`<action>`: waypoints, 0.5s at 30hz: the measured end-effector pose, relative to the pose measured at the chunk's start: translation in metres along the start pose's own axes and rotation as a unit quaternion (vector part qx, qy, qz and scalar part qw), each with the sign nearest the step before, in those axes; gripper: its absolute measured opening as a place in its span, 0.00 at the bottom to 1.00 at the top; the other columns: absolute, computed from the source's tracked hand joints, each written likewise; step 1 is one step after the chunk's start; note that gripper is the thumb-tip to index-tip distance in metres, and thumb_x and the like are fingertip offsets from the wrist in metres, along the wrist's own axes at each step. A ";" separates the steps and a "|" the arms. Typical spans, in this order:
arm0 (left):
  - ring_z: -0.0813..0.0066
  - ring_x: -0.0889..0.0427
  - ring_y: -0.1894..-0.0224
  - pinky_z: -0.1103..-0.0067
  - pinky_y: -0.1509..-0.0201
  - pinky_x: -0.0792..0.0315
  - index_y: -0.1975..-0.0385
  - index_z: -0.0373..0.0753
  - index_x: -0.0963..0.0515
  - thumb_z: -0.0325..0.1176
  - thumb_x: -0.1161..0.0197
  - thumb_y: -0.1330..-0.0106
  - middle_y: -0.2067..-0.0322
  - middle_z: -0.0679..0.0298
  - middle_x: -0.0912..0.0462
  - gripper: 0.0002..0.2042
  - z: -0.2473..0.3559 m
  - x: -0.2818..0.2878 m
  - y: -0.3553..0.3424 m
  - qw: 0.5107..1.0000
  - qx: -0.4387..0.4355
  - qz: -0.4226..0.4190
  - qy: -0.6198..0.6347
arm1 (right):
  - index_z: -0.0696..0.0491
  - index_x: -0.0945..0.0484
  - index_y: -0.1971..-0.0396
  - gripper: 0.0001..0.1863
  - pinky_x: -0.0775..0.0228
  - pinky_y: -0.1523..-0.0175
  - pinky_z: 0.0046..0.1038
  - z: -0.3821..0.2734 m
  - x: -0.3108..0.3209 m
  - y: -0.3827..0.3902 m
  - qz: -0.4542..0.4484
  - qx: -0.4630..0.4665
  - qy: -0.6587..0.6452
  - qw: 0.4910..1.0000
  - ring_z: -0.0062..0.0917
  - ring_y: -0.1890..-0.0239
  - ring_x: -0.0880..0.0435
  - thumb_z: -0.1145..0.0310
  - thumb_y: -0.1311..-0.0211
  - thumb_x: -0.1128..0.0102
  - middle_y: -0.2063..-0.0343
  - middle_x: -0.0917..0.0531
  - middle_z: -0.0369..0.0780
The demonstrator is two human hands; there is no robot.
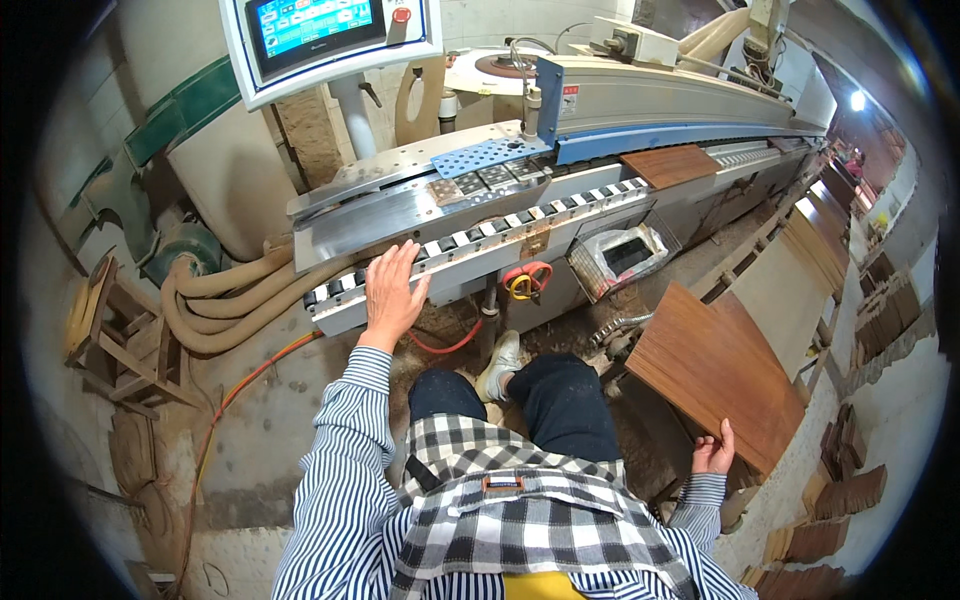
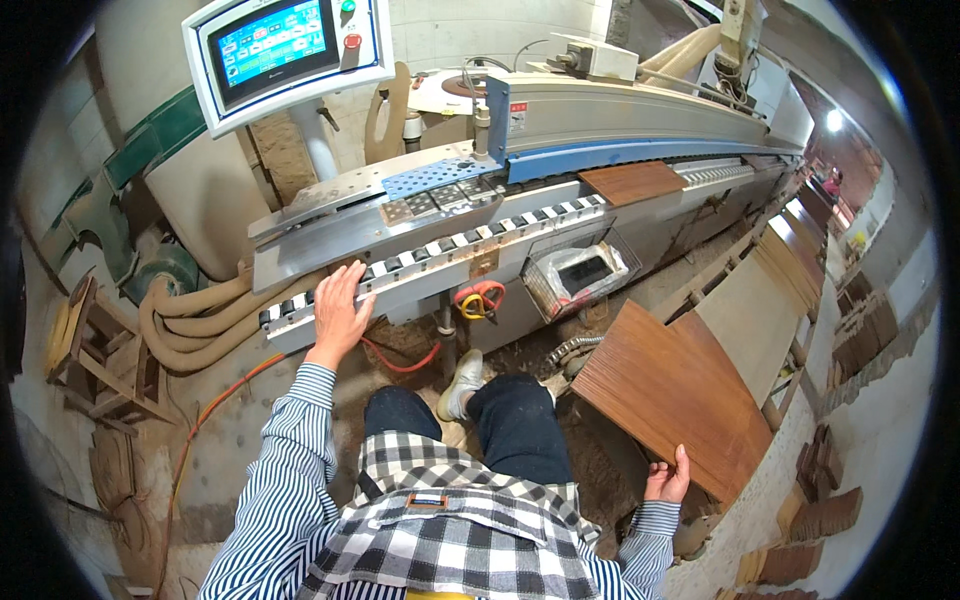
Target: The person operates a wood planer machine, feeding rectangular wooden planks through the machine one at a time. They guide each plank with both hands, retrieve the processed plank from the output side, and place it onto a growing stack.
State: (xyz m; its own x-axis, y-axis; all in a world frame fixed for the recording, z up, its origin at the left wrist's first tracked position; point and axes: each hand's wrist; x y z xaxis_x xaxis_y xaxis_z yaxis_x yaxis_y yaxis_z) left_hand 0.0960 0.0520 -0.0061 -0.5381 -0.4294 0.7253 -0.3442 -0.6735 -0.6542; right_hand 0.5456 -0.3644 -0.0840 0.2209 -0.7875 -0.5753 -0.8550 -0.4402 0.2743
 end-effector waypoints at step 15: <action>0.53 0.42 0.29 0.55 0.27 0.52 0.36 0.42 0.35 0.51 0.32 0.43 0.34 0.57 0.35 0.36 0.071 0.104 0.064 0.982 -0.050 -0.105 0.149 | 0.57 0.22 0.58 0.09 0.30 0.70 0.21 0.119 -0.243 0.039 -0.337 -0.227 0.033 0.913 0.19 0.69 0.22 0.73 0.36 0.39 0.67 0.19 0.35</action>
State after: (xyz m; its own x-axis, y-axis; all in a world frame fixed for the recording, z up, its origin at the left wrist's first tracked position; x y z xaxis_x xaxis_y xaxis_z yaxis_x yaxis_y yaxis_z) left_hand 0.0726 -0.0793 0.0428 -0.6431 -0.0834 0.7613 -0.5371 -0.6594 -0.5260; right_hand 0.4027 -0.1388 -0.0248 0.6663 -0.2892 -0.6874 -0.2349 -0.9562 0.1747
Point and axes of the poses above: each hand's wrist, its own y-axis away from the middle knuckle, its own x-axis out of the back of the hand, z = x × y
